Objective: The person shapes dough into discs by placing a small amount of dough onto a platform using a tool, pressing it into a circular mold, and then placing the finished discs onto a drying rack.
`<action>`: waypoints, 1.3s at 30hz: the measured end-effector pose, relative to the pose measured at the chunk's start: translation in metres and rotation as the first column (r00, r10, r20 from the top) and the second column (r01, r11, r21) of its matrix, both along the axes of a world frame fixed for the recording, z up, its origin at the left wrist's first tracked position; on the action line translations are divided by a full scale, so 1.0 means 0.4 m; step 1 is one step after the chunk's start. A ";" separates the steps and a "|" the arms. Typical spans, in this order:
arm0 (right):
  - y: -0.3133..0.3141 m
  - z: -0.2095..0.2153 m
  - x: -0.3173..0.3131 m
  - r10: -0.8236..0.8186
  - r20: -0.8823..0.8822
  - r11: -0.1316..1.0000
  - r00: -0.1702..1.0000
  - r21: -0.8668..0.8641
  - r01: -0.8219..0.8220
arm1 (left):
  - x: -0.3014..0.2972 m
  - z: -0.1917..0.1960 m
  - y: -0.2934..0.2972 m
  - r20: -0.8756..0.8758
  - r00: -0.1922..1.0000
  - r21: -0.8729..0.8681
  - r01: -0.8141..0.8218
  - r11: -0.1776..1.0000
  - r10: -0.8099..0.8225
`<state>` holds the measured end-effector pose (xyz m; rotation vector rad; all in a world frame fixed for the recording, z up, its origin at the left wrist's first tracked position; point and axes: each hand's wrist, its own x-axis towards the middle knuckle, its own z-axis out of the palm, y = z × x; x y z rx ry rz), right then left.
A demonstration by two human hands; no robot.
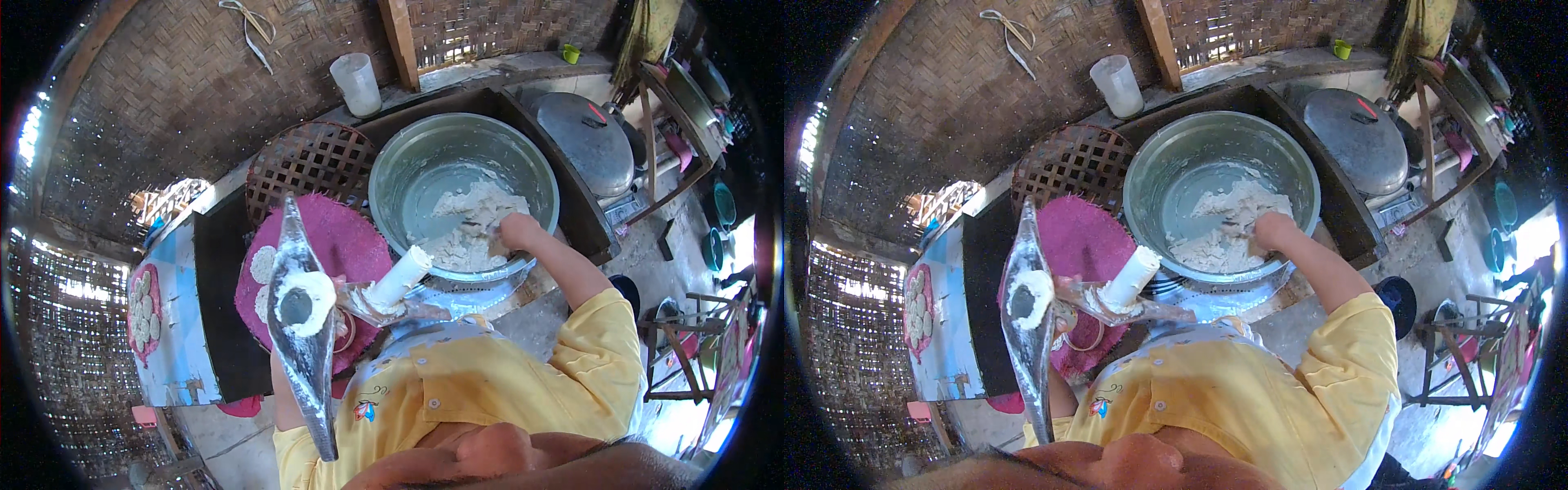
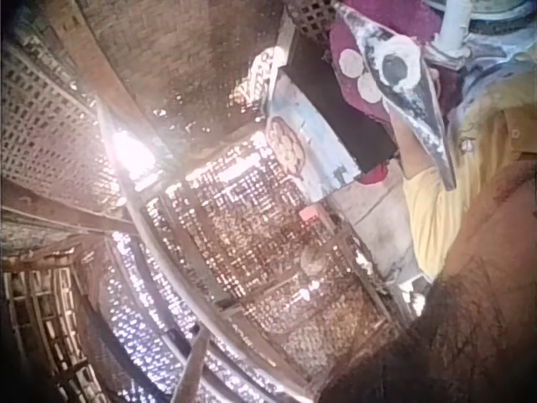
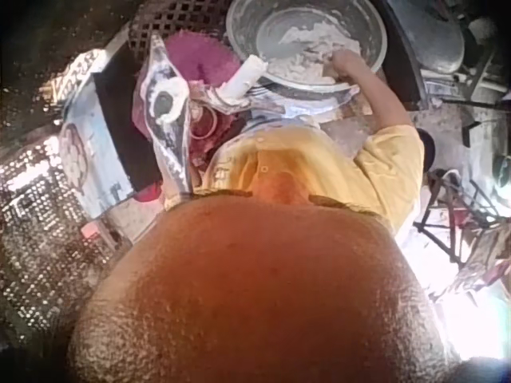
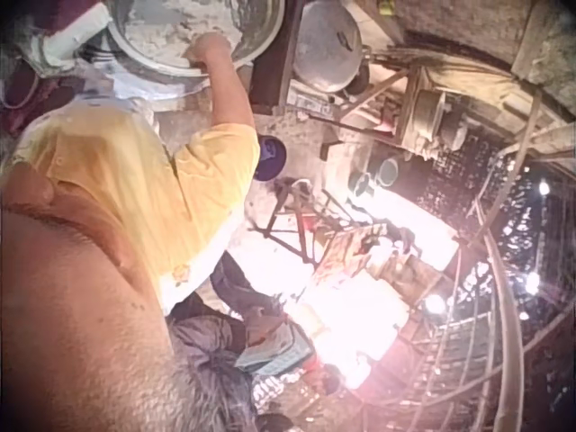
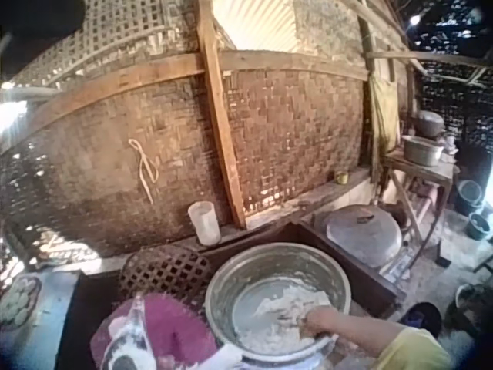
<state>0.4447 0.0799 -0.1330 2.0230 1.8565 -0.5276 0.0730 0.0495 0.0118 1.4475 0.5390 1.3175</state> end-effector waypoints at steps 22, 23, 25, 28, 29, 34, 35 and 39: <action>0.012 0.052 0.030 0.207 -0.225 0.978 0.952 0.082 -0.193 | 0.005 -0.046 0.034 -0.019 0.999 -0.102 0.034 0.994 -0.036; 0.010 0.083 0.040 0.193 -0.150 0.975 0.970 0.138 -0.172 | 0.006 -0.047 0.033 -0.017 0.999 -0.108 0.033 0.994 -0.035; 0.023 0.106 0.068 0.208 -0.043 0.972 0.977 0.120 -0.201 | 0.005 -0.052 0.035 -0.019 0.999 -0.115 0.033 0.993 -0.036; 0.041 0.067 0.100 0.249 0.118 0.961 0.961 0.091 -0.260 | 0.009 -0.051 0.045 -0.013 0.999 -0.115 0.042 0.992 -0.043; 0.053 0.043 0.097 0.293 0.163 0.948 0.942 0.077 -0.308 | 0.006 -0.046 0.037 -0.012 0.999 -0.112 0.033 0.993 -0.034; 0.075 -0.046 0.071 0.335 0.082 0.933 0.939 0.108 -0.342 | 0.006 -0.058 0.048 -0.007 0.999 -0.119 0.041 0.992 -0.042; 0.076 -0.052 0.066 0.325 0.036 0.937 0.945 0.124 -0.327 | 0.005 -0.058 0.048 -0.008 0.999 -0.124 0.039 0.991 -0.041; 0.079 -0.053 0.030 0.297 -0.054 0.954 0.953 0.067 -0.293 | 0.004 -0.056 0.044 -0.011 0.999 -0.126 0.031 0.991 -0.033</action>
